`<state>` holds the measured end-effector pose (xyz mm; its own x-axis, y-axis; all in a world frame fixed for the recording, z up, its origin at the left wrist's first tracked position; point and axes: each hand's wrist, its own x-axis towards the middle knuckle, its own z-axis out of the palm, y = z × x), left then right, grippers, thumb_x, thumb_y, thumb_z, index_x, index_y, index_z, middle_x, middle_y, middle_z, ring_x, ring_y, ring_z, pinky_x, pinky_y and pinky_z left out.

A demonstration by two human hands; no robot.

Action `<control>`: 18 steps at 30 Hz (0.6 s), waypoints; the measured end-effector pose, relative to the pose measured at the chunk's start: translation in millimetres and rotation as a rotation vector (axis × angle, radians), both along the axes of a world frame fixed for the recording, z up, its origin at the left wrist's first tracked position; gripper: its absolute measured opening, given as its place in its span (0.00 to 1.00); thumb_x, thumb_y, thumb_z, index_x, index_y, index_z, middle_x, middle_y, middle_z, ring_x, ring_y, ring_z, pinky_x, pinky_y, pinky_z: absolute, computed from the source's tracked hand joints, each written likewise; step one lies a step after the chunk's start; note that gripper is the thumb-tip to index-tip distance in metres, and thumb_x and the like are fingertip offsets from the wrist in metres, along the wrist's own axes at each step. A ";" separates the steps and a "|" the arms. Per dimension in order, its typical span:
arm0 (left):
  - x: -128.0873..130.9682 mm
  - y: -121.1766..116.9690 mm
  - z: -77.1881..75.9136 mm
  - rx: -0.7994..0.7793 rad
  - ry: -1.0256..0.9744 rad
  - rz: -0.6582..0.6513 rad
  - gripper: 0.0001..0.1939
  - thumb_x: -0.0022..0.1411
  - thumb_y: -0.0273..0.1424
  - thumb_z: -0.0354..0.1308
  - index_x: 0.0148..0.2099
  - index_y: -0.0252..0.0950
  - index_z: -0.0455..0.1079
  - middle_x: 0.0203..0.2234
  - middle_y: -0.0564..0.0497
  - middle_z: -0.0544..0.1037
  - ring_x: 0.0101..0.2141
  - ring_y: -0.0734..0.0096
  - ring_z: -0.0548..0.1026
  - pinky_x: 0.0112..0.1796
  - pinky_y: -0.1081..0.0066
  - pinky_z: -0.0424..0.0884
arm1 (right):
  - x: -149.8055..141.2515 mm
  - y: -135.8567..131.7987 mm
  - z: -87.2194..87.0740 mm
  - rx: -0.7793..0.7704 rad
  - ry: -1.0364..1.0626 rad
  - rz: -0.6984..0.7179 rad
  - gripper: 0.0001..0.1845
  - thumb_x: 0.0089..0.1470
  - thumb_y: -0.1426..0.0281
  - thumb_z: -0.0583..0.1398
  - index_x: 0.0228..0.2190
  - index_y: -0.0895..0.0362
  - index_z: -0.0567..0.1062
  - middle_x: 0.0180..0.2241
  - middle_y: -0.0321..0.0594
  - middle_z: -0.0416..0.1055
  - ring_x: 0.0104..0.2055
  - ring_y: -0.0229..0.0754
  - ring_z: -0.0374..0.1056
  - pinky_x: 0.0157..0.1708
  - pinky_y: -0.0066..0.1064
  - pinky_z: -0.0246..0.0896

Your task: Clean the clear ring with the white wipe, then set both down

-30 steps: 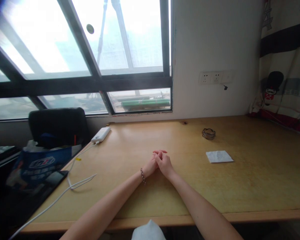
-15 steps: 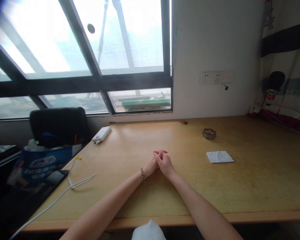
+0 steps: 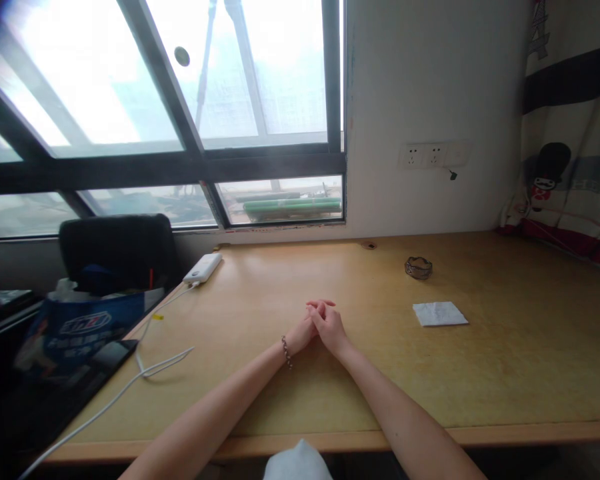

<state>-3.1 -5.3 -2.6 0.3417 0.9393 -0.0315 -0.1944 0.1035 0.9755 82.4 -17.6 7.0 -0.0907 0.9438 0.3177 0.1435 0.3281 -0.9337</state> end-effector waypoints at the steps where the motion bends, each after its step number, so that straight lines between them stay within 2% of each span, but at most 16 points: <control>1: -0.2 -0.2 0.2 -0.004 -0.001 -0.002 0.22 0.52 0.46 0.48 0.41 0.33 0.63 0.28 0.49 0.67 0.32 0.71 0.67 0.33 0.72 0.64 | -0.1 -0.1 0.1 0.001 0.000 0.001 0.18 0.50 0.61 0.51 0.36 0.59 0.72 0.34 0.43 0.71 0.38 0.42 0.66 0.39 0.32 0.61; 7: -1.4 -0.8 0.9 0.003 -0.021 -0.046 0.22 0.52 0.46 0.48 0.42 0.34 0.62 0.30 0.49 0.67 0.33 0.71 0.67 0.31 0.74 0.65 | 0.6 0.1 1.1 0.009 -0.010 0.002 0.18 0.50 0.61 0.51 0.36 0.59 0.72 0.34 0.43 0.71 0.38 0.42 0.66 0.40 0.33 0.60; 13: 0.8 -2.5 2.0 -0.002 0.010 -0.018 0.24 0.53 0.46 0.46 0.43 0.33 0.61 0.30 0.48 0.67 0.33 0.70 0.68 0.31 0.73 0.65 | 0.8 -0.9 2.5 0.002 -0.009 0.019 0.19 0.50 0.61 0.50 0.37 0.59 0.72 0.35 0.44 0.71 0.38 0.43 0.66 0.40 0.33 0.61; 16: 1.6 -5.5 4.3 0.096 0.041 0.024 0.24 0.55 0.44 0.45 0.47 0.32 0.60 0.34 0.45 0.68 0.37 0.68 0.67 0.36 0.71 0.64 | -1.8 -3.8 1.9 0.011 -0.059 0.033 0.20 0.51 0.61 0.49 0.40 0.59 0.70 0.37 0.44 0.70 0.40 0.43 0.65 0.42 0.34 0.59; 18: -0.6 -6.7 6.6 0.215 0.095 0.053 0.24 0.56 0.42 0.45 0.50 0.33 0.58 0.38 0.44 0.68 0.39 0.69 0.67 0.40 0.71 0.63 | 1.0 -4.0 2.8 0.059 -0.148 -0.019 0.22 0.51 0.61 0.49 0.45 0.59 0.65 0.42 0.46 0.66 0.44 0.43 0.63 0.45 0.35 0.57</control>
<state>-3.7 -12.0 4.1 0.2966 0.9445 0.1411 -0.1003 -0.1161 0.9882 83.4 -21.6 9.7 -0.1225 0.9258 0.3575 0.2846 0.3779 -0.8810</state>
